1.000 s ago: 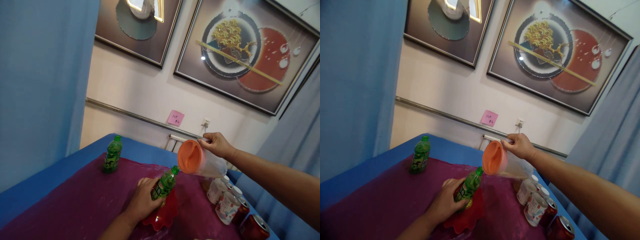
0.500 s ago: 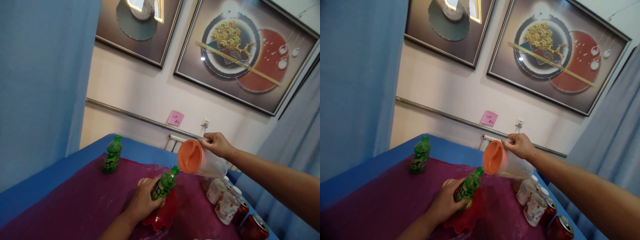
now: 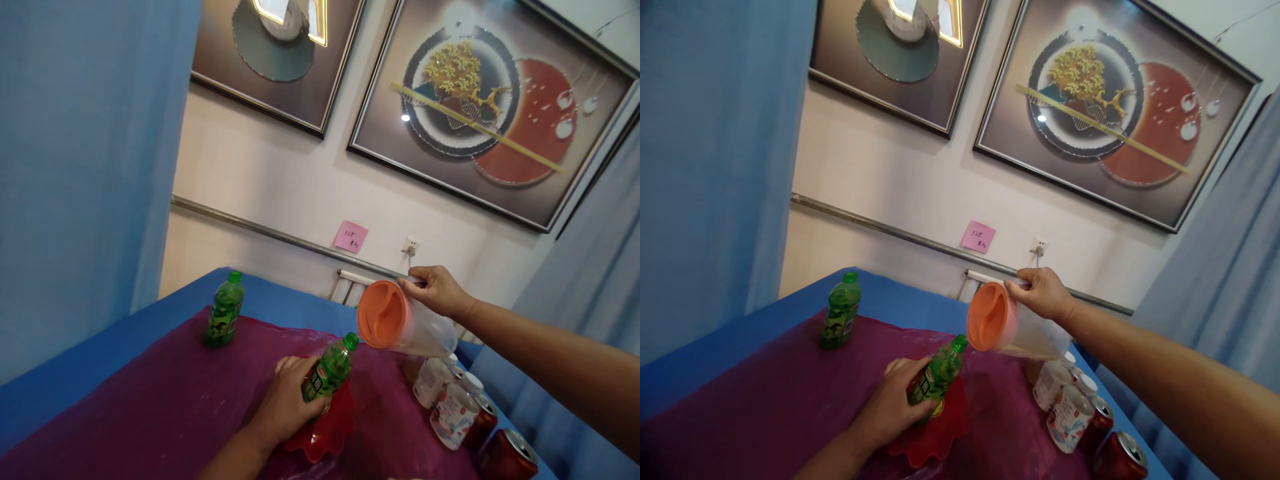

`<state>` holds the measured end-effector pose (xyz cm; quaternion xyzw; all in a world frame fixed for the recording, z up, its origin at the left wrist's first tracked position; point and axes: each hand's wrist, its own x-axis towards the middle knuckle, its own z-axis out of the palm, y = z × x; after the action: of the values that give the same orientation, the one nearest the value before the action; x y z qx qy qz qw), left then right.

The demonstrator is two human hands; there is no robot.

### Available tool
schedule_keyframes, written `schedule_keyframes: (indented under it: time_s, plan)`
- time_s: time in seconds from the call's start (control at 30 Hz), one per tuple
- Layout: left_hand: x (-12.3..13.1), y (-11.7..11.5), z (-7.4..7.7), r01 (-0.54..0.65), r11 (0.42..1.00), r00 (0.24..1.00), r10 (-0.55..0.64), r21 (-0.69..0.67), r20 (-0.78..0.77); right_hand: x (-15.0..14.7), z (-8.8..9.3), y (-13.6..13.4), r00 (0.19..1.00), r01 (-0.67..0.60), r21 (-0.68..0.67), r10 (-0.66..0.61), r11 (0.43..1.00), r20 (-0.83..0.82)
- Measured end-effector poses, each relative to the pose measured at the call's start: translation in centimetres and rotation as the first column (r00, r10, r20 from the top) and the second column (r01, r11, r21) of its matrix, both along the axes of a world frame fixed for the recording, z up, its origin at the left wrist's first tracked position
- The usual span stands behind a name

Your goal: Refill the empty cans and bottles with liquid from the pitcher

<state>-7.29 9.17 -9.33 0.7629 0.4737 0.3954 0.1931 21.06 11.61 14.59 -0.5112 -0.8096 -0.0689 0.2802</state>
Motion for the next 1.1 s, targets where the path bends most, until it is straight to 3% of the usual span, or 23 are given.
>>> schedule_keyframes:
  time_s: [1.1]
  plan:
    - [0.00,-0.11,0.04,0.005,1.000,1.000,-0.005,0.023,0.008,0.19,-0.17,0.14,1.000,-0.009,0.002,0.009,1.000,-0.001]
